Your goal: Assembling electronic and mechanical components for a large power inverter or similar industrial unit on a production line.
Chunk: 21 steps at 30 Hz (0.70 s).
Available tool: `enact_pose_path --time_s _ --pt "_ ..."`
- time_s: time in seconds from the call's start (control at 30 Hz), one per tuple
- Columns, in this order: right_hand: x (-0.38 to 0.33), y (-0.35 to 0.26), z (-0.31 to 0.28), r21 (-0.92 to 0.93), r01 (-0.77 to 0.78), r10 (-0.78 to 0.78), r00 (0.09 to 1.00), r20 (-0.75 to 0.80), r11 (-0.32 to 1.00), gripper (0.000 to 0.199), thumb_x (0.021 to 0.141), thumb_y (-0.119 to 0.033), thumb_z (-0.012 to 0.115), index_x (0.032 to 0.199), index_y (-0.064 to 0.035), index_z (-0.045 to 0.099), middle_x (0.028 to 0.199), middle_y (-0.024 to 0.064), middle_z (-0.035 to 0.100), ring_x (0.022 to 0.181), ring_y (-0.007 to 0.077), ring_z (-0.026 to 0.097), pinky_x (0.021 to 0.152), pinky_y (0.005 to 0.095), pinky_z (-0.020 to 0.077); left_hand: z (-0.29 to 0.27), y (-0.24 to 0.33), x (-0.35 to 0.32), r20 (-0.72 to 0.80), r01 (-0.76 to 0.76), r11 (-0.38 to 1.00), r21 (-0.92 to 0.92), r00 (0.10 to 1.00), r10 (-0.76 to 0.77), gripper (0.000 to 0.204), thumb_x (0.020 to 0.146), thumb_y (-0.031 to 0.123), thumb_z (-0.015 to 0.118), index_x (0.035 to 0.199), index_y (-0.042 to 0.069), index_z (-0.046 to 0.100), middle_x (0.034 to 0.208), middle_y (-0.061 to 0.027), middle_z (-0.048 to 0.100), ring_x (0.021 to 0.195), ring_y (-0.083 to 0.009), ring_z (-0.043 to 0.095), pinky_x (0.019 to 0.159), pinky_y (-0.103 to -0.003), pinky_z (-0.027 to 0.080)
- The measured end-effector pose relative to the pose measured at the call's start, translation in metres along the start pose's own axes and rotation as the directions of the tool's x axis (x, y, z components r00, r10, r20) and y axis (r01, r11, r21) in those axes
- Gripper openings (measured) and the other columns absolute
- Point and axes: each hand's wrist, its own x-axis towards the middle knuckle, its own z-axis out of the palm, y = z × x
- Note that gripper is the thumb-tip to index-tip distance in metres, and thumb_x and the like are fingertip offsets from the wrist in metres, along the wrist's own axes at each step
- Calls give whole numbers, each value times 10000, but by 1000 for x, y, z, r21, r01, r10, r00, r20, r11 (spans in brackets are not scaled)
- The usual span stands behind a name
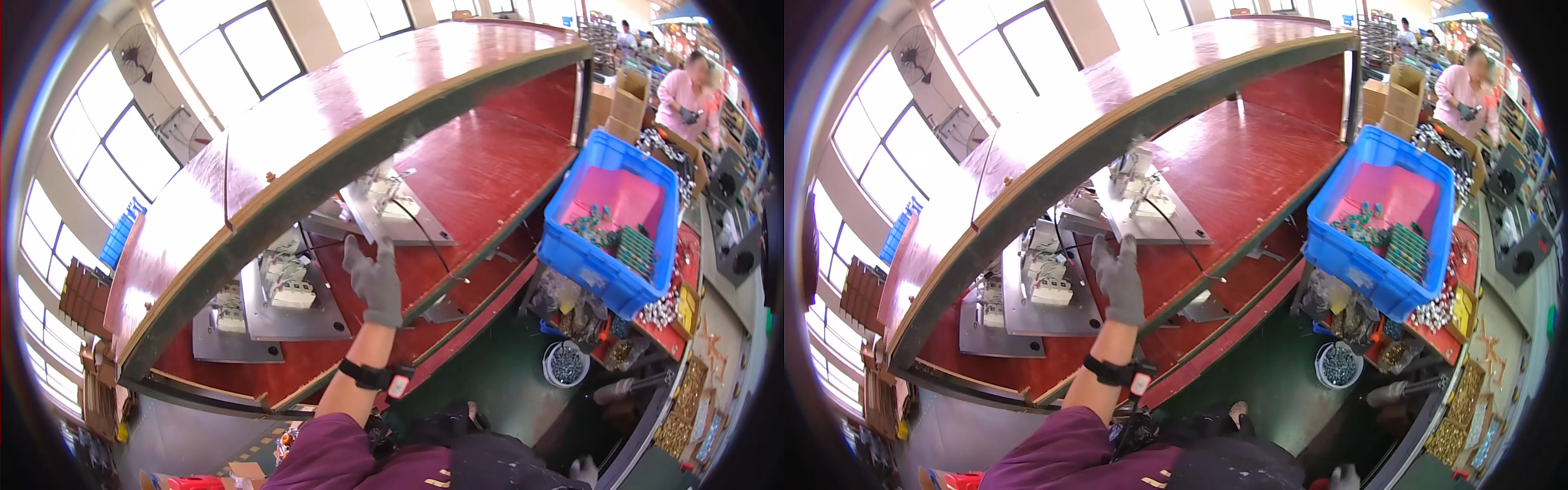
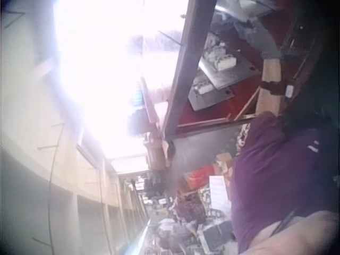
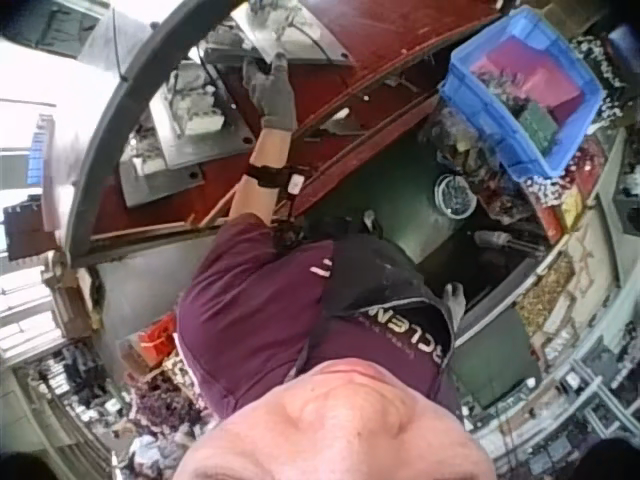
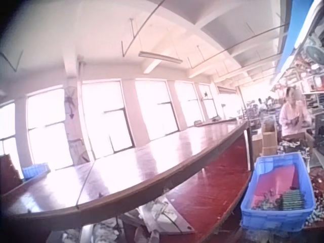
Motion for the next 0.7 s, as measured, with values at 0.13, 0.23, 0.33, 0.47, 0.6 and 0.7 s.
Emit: enact_pose_path --time_s 0.13,0.23,0.33,0.47,0.6,0.7 --pt "67 -142 -47 228 313 -310 949 -53 922 197 814 -140 567 972 -27 605 872 199 641 834 344 636 744 385 492 40 -38 65 371 441 895 -69 844 -388 506 781 276 700 1165 -12 543 1067 -175 602 1055 -288 547 866 -360 433" --pt "83 -191 -59 282 434 -433 899 -71 855 195 806 -118 578 972 -19 605 868 185 645 823 332 641 741 375 495 62 -56 83 459 533 819 -213 795 -398 465 765 265 717 1100 -30 585 1019 -137 630 946 -229 588 831 -318 440" --pt "83 -182 -48 343 372 -399 917 7 862 204 807 -121 587 979 -13 603 871 176 647 819 321 646 742 367 496 72 -63 94 533 566 756 -328 772 -347 425 743 228 739 1031 -57 610 961 -78 634 841 -154 581 770 -284 451" --pt "83 -152 -35 297 304 -364 916 172 905 212 811 -135 587 986 -16 606 874 186 649 828 318 652 752 361 500 85 -77 115 538 515 784 -347 794 -284 206 680 58 686 854 -23 613 727 -52 579 592 -125 516 530 -259 417" --pt "115 -160 -41 312 367 -426 893 146 876 240 808 -175 583 985 -20 630 876 200 653 841 333 645 753 381 502 84 -1 99 600 593 788 -168 696 -396 216 677 75 677 851 -24 596 661 -42 548 468 -119 480 413 -256 365" --pt "150 -192 -49 398 377 -477 859 188 836 253 826 -189 566 993 -12 634 904 200 651 850 340 642 761 379 499 79 26 82 684 636 743 -208 638 -354 229 685 78 668 867 -34 585 647 -53 554 451 -125 488 386 -261 363"
